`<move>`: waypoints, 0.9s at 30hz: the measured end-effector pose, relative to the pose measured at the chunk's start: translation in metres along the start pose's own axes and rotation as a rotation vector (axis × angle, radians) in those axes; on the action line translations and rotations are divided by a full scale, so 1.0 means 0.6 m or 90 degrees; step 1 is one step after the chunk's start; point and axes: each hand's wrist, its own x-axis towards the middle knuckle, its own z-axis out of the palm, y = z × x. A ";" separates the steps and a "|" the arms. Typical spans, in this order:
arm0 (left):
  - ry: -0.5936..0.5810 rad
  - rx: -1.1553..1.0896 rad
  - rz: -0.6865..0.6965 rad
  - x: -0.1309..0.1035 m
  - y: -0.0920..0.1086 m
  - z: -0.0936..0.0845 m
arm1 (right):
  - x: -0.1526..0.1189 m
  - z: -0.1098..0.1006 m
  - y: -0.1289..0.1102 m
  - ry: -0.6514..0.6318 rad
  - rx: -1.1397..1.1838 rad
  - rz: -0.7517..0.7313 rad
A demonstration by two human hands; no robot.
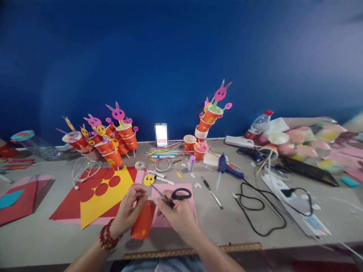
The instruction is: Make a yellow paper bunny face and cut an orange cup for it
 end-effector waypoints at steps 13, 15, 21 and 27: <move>0.018 -0.163 -0.073 -0.017 -0.019 -0.006 | -0.043 -0.146 0.118 0.231 -0.488 -0.171; -0.015 -0.174 -0.048 -0.018 -0.020 -0.007 | -0.036 -0.187 0.121 0.269 -0.584 -0.169; -0.071 -0.146 0.068 -0.019 -0.014 -0.006 | 0.008 -0.279 0.102 0.162 -0.758 -0.070; -0.101 -0.035 0.176 -0.023 -0.031 -0.016 | 0.013 -0.324 0.122 0.072 -0.722 -0.095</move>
